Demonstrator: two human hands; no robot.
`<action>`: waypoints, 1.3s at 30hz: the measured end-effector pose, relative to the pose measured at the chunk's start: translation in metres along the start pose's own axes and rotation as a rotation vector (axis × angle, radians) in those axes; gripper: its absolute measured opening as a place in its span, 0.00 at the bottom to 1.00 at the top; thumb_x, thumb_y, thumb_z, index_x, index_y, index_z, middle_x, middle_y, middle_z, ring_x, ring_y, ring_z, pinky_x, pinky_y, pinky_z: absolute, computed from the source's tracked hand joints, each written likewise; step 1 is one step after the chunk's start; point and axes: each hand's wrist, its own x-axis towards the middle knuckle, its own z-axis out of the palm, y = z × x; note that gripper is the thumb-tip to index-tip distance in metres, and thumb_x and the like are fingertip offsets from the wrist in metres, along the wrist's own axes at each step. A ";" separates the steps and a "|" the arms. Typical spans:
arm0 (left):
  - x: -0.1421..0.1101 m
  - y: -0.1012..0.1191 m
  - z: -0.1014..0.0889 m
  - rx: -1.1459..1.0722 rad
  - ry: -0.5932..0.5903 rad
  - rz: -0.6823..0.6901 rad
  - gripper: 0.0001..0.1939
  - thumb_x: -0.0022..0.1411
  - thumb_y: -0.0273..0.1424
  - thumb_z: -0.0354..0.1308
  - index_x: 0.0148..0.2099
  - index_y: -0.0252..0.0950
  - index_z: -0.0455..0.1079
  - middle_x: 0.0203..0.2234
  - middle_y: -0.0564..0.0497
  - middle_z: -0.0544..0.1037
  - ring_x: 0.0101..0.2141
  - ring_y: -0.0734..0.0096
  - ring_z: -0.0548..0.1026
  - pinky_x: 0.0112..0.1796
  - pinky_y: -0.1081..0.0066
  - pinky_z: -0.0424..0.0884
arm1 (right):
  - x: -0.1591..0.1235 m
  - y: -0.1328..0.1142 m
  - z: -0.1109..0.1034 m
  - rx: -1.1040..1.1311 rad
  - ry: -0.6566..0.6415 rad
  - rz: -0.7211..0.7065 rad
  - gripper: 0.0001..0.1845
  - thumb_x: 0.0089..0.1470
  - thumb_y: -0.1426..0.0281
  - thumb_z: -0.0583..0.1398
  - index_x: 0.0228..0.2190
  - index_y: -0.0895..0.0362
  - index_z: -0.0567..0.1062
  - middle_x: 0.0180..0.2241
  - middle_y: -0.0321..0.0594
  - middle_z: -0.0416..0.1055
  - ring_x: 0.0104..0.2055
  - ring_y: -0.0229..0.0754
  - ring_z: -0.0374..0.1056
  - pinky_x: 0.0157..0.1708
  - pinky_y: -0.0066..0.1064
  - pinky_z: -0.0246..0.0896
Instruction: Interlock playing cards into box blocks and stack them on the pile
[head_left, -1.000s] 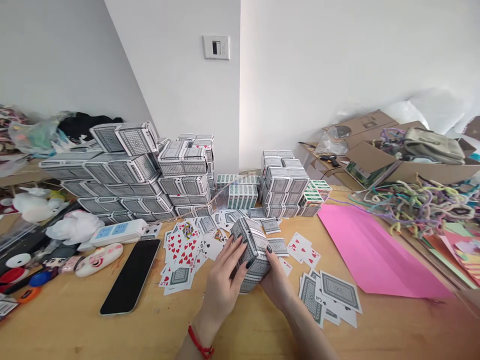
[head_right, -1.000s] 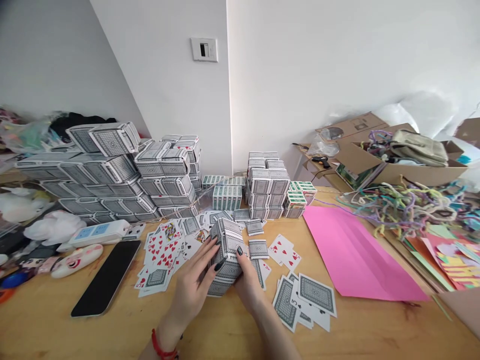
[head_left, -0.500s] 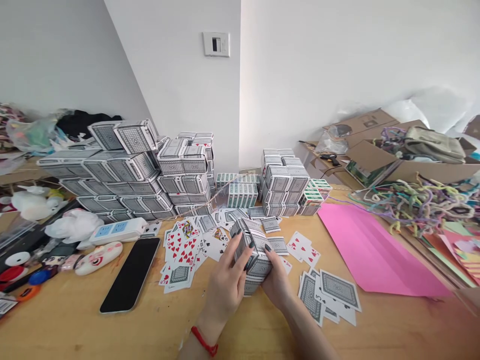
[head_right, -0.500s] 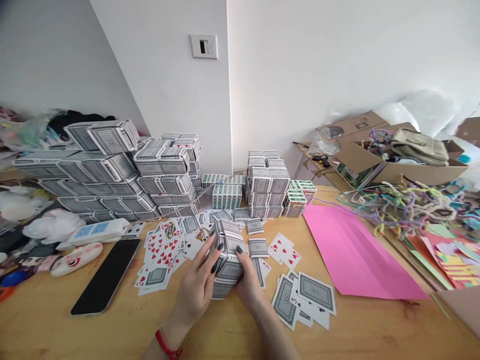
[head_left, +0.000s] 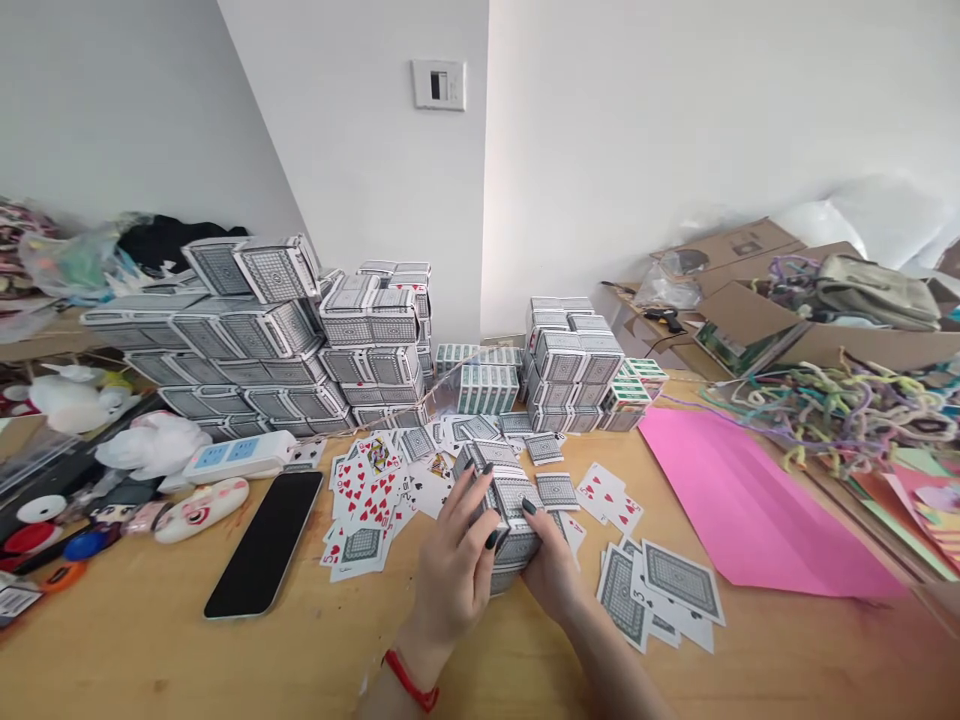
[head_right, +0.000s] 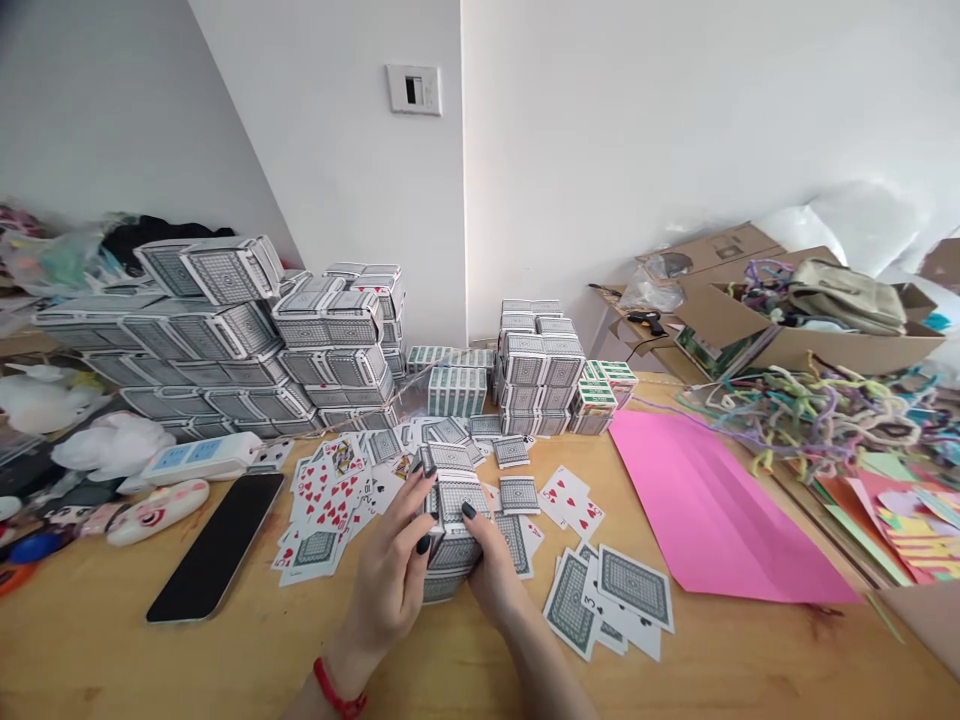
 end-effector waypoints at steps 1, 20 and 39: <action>0.000 0.000 0.001 -0.023 0.017 0.007 0.16 0.58 0.20 0.42 0.49 0.37 0.55 0.55 0.40 0.58 0.57 0.54 0.53 0.49 0.49 0.60 | 0.000 0.000 0.000 0.002 0.004 0.000 0.14 0.40 0.66 0.63 0.34 0.54 0.76 0.36 0.35 0.75 0.44 0.47 0.66 0.46 0.38 0.57; -0.011 0.001 0.013 -0.040 0.250 -0.069 0.15 0.62 0.23 0.39 0.50 0.38 0.55 0.51 0.41 0.62 0.55 0.56 0.57 0.47 0.50 0.62 | 0.000 0.000 0.005 0.005 0.025 -0.031 0.14 0.41 0.64 0.62 0.34 0.54 0.76 0.36 0.35 0.75 0.46 0.49 0.66 0.46 0.40 0.58; -0.012 -0.002 0.013 -0.073 0.183 -0.044 0.17 0.60 0.20 0.42 0.50 0.39 0.55 0.52 0.42 0.61 0.56 0.55 0.56 0.48 0.49 0.62 | 0.000 0.001 0.005 -0.018 -0.009 -0.055 0.15 0.44 0.63 0.60 0.37 0.54 0.74 0.39 0.36 0.74 0.47 0.47 0.65 0.48 0.39 0.56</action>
